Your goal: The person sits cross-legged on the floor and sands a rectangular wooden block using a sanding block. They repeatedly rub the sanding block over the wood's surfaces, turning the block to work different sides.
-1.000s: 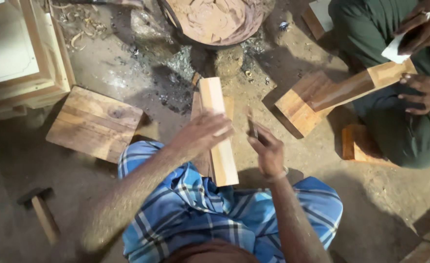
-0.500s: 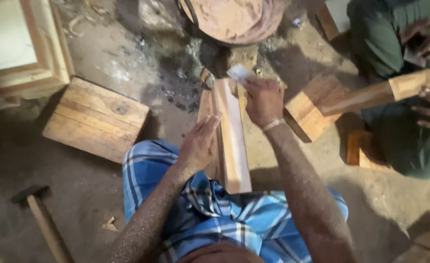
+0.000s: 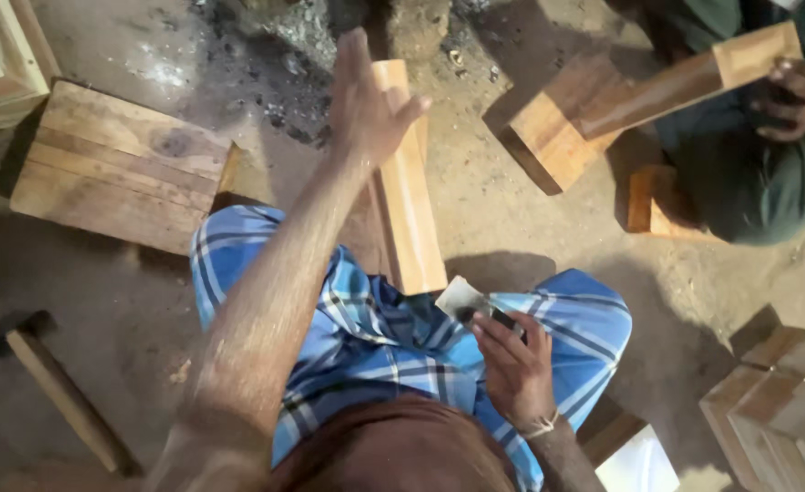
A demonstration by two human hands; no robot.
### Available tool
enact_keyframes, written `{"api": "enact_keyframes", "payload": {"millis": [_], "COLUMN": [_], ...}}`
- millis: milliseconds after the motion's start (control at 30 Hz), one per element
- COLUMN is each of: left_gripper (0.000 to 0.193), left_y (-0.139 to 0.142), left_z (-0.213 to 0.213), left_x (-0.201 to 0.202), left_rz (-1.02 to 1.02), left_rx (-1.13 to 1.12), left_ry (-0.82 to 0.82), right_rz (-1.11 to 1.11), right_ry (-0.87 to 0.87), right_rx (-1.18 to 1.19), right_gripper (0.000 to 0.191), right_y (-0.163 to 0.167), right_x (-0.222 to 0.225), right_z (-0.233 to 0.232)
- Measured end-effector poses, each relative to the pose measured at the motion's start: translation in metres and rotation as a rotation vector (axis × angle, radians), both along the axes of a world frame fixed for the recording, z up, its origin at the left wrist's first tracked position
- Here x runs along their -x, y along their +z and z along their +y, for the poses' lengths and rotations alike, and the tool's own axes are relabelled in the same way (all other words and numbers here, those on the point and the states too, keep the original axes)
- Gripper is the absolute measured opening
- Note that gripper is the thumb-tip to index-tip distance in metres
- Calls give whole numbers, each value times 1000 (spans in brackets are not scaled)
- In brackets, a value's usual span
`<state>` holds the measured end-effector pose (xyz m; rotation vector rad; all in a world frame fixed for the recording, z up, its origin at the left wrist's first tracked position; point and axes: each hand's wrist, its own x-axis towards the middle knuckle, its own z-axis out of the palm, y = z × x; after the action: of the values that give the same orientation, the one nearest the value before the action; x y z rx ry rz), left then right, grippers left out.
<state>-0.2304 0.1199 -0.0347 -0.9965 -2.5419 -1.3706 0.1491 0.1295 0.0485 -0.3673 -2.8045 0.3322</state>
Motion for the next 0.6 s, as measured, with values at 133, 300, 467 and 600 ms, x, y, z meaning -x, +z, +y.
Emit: {"api": "enact_keyframes", "payload": {"millis": [133,300,467,600], "left_gripper": [102,99,96,108], "left_y": [23,47,44,40], "left_z": [35,-17,-54,-65], "left_x": [15,-55,-129,-133], "left_rz": [-252,306,483,436], "left_rx": [72,-287,-470,-510], "left_ry": [-56,-134,-182,-200], "right_rz": [153,361,502,451], "right_ry": [-108,-366,-163,-63], "right_rx": [281,852,1012,996], "right_gripper": [31,41,44,41], "right_y": [-8,4,16,36], "right_x": [-28,-31,39,105], "right_z": [8,23,60,79]}}
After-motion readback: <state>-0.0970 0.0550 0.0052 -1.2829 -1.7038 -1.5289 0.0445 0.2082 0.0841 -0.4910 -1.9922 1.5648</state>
